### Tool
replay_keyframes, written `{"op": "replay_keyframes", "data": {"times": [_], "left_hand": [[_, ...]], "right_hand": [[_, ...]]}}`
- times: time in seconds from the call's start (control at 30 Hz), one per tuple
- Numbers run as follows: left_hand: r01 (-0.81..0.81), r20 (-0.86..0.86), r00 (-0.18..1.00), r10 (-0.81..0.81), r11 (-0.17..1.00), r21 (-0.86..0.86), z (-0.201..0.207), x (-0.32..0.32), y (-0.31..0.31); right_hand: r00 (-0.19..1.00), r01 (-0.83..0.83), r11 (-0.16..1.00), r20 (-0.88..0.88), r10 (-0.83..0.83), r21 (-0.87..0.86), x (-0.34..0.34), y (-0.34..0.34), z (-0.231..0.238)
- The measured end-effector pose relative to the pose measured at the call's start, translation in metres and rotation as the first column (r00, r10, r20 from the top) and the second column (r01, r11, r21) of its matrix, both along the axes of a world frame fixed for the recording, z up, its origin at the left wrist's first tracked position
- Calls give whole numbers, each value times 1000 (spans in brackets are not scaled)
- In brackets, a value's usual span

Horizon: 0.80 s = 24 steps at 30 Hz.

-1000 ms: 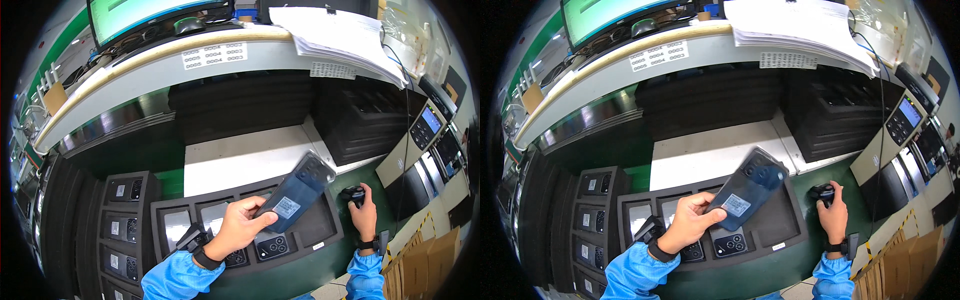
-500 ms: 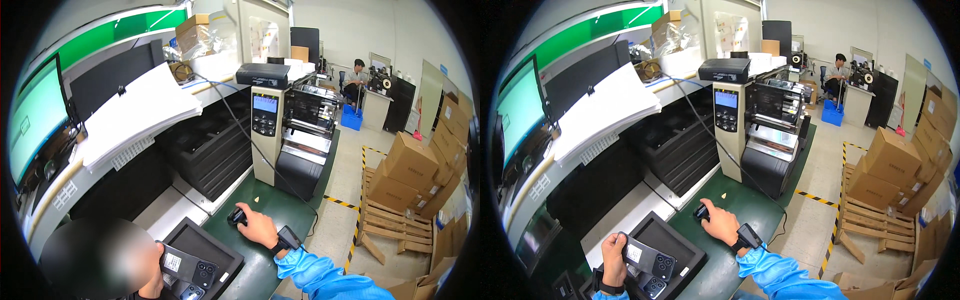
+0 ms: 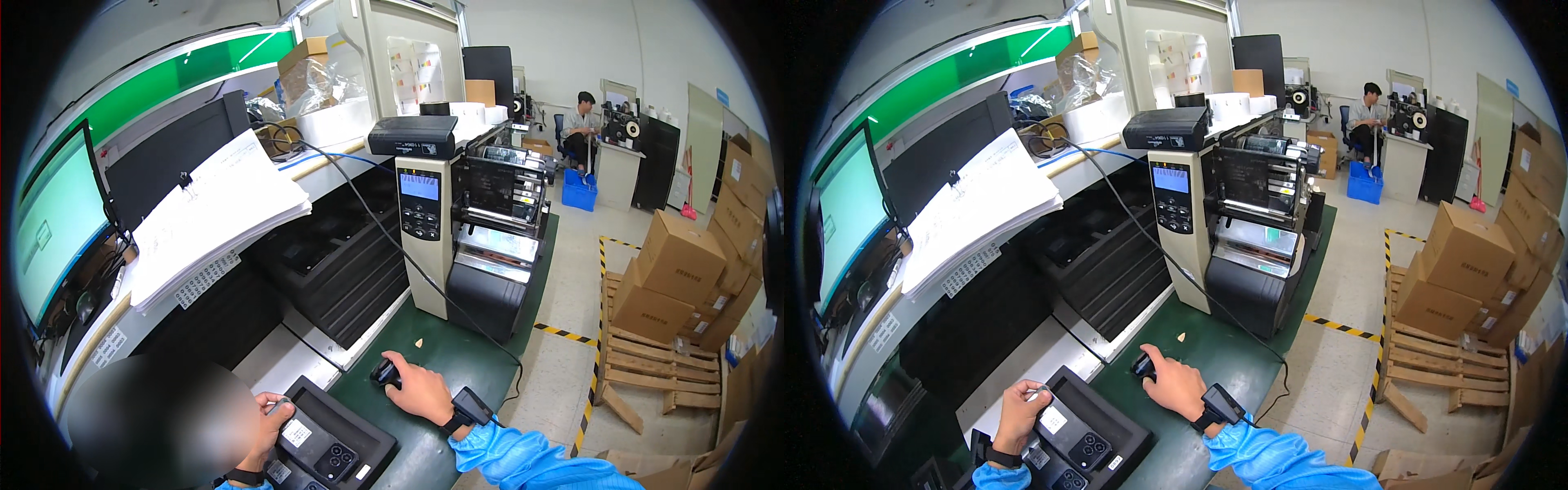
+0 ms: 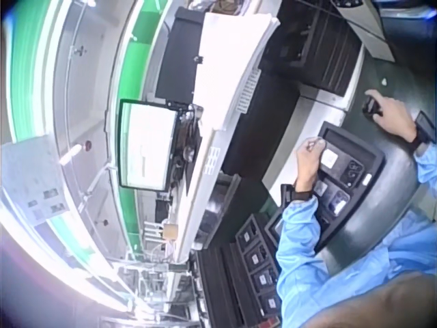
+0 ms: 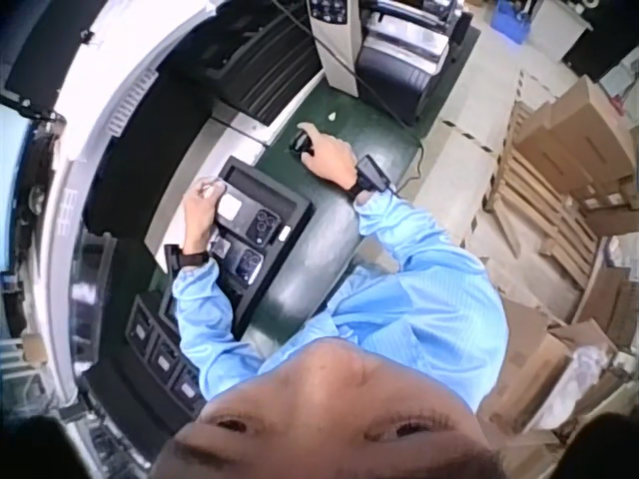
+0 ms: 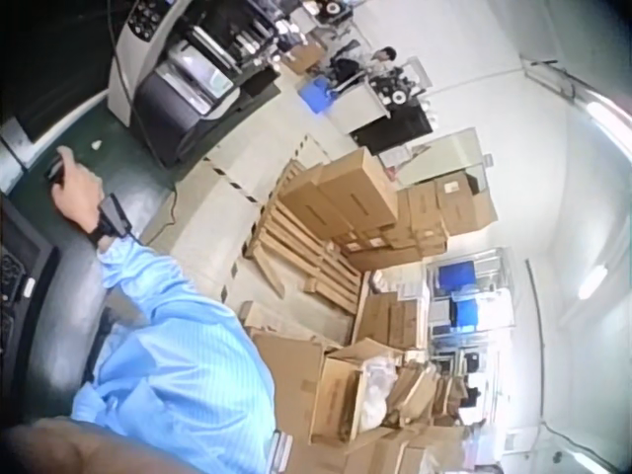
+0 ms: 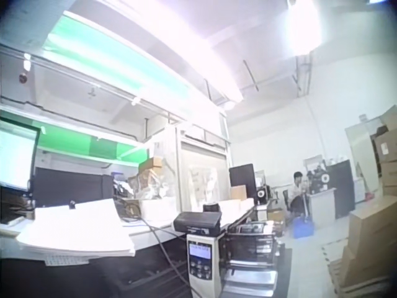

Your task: Scan and organize smartphones in an assembly line environment.

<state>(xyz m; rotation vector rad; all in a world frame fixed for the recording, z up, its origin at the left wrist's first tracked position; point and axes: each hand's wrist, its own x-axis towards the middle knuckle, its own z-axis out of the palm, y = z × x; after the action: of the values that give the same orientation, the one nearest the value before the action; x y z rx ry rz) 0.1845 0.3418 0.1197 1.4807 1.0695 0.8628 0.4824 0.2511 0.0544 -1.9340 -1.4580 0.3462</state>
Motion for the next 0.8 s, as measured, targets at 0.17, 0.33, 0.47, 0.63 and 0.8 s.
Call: {"op": "replay_keyframes", "data": {"times": [0.17,0.33,0.47,0.63,0.8], "left_hand": [[12,-35,999,-10,998,68,-5,6,9],[-2,-20,1000,2,1000,19,-4,11,8],[99,-139,986,-91,994,55,-18,3,14],[183,-470,882,18,908,377,-18,13,0],[314,-681,732,10,882,351,-10,26,-14]], "right_hand": [[1000,11,1000,-10,-11,4,1,-1,-1],[999,-29,999,-28,30,40,2,0,-7],[999,-11,1000,-39,11,8,0,1,-5],[998,-13,999,-60,15,29,-2,1,-7],[995,-6,999,-96,10,46,4,2,-14]]}}
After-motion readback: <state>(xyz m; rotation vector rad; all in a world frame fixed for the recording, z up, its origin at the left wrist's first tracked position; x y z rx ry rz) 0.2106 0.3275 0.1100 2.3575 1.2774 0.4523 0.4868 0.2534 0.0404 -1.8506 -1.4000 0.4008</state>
